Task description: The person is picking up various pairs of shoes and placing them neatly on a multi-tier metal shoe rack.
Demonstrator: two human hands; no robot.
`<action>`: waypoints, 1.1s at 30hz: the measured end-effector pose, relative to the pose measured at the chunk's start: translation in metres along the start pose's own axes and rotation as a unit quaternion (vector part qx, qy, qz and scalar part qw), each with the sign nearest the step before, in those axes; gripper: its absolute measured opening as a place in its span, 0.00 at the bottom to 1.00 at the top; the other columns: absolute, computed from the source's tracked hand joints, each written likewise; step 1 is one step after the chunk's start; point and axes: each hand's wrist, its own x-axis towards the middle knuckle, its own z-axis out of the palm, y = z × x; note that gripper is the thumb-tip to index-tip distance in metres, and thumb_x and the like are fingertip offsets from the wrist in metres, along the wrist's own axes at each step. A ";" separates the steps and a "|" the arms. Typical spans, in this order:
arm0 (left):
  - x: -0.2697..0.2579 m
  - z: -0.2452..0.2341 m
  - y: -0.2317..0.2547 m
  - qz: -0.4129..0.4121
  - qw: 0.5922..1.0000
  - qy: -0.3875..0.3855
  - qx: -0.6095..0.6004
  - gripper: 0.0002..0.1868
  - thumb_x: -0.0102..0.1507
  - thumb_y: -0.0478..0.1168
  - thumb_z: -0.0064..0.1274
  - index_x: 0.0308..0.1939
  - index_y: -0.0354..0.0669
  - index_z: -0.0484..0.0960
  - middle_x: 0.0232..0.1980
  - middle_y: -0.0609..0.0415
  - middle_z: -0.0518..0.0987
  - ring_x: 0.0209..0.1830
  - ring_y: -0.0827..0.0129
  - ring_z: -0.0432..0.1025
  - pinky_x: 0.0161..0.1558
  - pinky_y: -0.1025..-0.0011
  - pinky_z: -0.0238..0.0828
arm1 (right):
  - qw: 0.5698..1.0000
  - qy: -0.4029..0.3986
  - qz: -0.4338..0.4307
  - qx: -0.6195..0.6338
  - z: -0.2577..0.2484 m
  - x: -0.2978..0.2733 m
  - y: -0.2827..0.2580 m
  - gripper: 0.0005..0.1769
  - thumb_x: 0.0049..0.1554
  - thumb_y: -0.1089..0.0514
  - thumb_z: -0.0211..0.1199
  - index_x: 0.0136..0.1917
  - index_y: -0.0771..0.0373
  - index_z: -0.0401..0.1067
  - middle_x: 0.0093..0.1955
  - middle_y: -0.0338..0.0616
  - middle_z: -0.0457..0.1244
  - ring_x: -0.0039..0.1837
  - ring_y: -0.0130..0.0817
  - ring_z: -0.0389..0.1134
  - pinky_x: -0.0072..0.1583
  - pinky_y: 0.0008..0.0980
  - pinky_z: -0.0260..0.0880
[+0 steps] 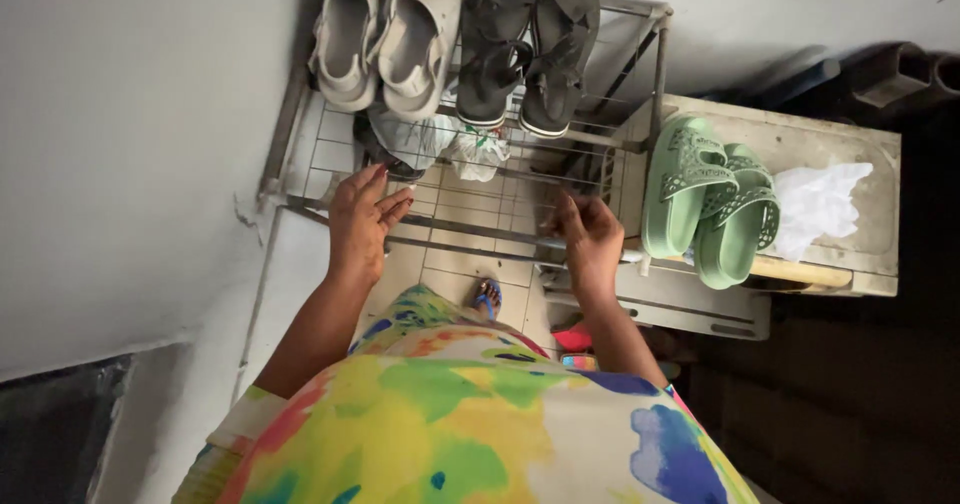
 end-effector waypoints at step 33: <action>-0.012 -0.063 0.058 -0.058 0.994 -0.064 0.070 0.17 0.63 0.46 0.59 0.51 0.42 0.77 0.46 0.57 0.81 0.45 0.69 0.79 0.46 0.71 0.74 | 0.989 -0.082 0.104 -0.067 0.121 -0.116 -0.015 0.20 0.63 0.47 0.61 0.47 0.69 0.74 0.36 0.44 0.69 0.34 0.26 0.66 0.39 0.27 0.67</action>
